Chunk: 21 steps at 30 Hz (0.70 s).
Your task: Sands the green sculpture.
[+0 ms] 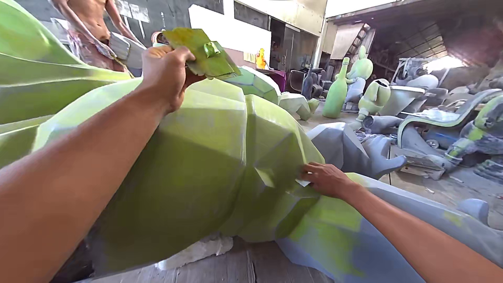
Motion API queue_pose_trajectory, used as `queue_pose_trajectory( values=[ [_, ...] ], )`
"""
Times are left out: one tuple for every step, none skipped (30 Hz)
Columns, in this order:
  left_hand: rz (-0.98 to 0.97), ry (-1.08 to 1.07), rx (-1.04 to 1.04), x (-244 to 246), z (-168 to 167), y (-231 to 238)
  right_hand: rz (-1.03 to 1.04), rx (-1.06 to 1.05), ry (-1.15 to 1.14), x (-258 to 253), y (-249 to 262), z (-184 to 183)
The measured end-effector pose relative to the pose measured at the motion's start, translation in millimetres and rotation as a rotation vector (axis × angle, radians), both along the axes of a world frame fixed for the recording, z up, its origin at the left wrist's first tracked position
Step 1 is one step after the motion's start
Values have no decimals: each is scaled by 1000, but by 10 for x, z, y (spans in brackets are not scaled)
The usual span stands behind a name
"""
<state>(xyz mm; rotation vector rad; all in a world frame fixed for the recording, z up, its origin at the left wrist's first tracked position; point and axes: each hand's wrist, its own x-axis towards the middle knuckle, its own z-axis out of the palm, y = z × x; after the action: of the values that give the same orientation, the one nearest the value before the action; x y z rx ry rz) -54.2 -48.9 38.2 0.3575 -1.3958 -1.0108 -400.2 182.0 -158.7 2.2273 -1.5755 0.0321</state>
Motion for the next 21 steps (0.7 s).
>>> queue_pose_trajectory(
  values=[
    [20,-18,-6,-69,64,-106,-6,19,1,4,10,32],
    [36,-31,-7,-136,116,-229,-5,46,4,0,18,62],
    [44,-43,-8,-208,156,-364,-8,89,3,0,33,99],
    [55,-63,-11,-278,180,-501,-14,135,5,-6,40,145],
    [71,-89,-12,-340,199,-631,-18,170,10,-16,35,193],
    [91,-115,-9,-392,213,-743,-12,187,15,-27,23,227],
    [119,-144,-6,-439,227,-837,3,190,14,-37,-2,249],
    [143,-165,-7,-475,246,-925,27,178,8,-46,-33,260],
    [162,-180,-9,-504,256,-1011,59,142,-6,-56,-65,247],
    [183,-195,-17,-535,259,-1092,93,90,-22,-66,-94,203],
    [203,-216,-28,-557,245,-1161,116,34,-31,-66,-113,136],
    [223,-244,-36,-564,216,-1208,123,-12,-32,-66,-122,54],
    [237,-275,-33,-570,193,-1233,117,-37,-25,-66,-117,-25],
    [231,-306,-20,-573,181,-1221,99,-46,-18,-61,-98,-82],
    [220,-331,-9,-578,184,-1188,74,-42,-14,-50,-77,-110],
    [212,-354,-5,-585,187,-1157,45,-30,-11,-26,-53,-111],
    [208,-376,-4,-587,175,-1135,14,-5,-14,9,-26,-95],
    [213,-388,-9,-585,158,-1126,-13,25,-15,41,-12,-64],
    [224,-395,-22,-575,163,-1130,-32,53,-14,65,-12,-20],
    [243,-396,-37,-557,176,-1145,-44,79,-9,83,-10,24],
    [263,-399,-51,-534,177,-1165,-49,107,-7,92,5,59]
  ],
)
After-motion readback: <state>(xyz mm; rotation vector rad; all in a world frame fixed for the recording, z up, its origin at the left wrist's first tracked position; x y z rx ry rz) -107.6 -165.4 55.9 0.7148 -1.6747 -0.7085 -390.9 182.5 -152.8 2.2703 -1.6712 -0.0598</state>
